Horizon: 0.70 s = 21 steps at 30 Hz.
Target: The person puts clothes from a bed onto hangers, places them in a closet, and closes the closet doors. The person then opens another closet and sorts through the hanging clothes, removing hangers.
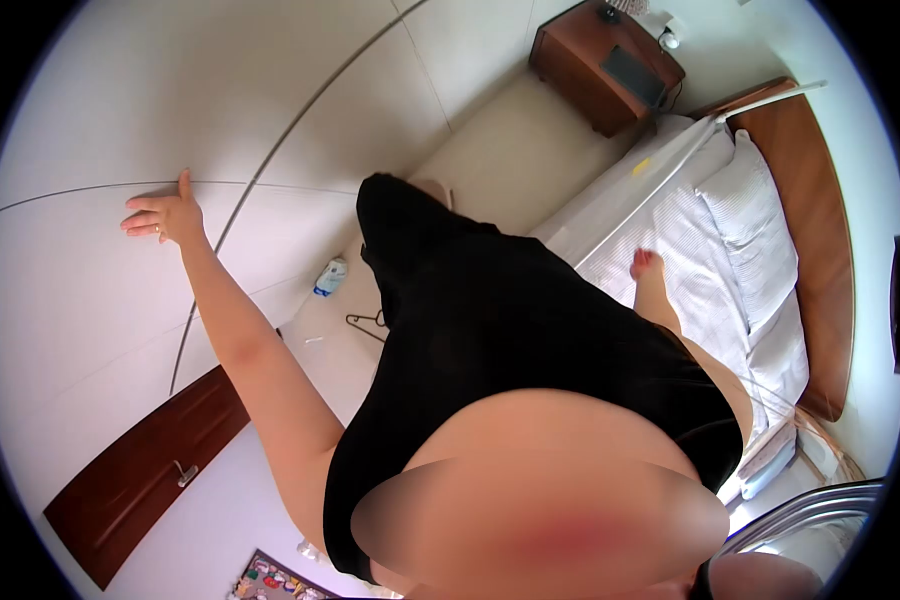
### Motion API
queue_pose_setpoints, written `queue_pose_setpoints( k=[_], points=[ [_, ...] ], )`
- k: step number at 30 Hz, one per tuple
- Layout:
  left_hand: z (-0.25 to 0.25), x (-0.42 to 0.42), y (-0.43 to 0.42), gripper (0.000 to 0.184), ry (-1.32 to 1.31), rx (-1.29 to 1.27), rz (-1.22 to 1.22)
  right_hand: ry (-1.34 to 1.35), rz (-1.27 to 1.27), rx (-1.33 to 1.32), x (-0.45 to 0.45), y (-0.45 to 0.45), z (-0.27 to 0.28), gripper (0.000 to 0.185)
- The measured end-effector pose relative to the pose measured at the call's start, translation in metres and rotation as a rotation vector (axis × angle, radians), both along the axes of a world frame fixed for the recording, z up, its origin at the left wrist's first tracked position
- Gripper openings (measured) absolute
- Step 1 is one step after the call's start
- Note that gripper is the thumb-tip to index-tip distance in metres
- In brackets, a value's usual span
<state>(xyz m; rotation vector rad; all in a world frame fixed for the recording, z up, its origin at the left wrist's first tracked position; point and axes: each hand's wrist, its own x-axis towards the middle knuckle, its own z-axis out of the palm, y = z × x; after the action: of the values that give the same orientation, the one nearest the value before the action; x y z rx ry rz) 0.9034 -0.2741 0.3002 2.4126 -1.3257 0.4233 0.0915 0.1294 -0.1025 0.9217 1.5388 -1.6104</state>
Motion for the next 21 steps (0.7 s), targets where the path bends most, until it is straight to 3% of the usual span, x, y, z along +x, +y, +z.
queue_pose_setpoints(
  k=[4, 10, 13, 16, 21],
  points=[
    [-0.001, 0.002, -0.005, 0.132, 0.001, -0.008, -0.003, -0.090, 0.457, -0.125, 0.057, -0.082, 0.058, 0.028],
    [-0.008, 0.009, -0.010, 0.135, -0.005, -0.040, 0.009, -0.140, 0.721, -0.179, 0.090, -0.091, 0.066, 0.032],
    [-0.009, 0.007, -0.011, 0.134, -0.010, -0.064, 0.004, -0.198, 0.719, -0.087, 0.088, -0.056, 0.046, 0.027],
    [-0.006, 0.002, -0.005, 0.131, -0.006, -0.054, 0.004, -0.197, 0.652, 0.091, 0.089, -0.029, 0.061, 0.024],
    [-0.006, 0.003, -0.006, 0.129, -0.023, -0.057, 0.012, -0.120, 0.552, 0.155, 0.061, 0.003, 0.033, 0.027]
  ],
)
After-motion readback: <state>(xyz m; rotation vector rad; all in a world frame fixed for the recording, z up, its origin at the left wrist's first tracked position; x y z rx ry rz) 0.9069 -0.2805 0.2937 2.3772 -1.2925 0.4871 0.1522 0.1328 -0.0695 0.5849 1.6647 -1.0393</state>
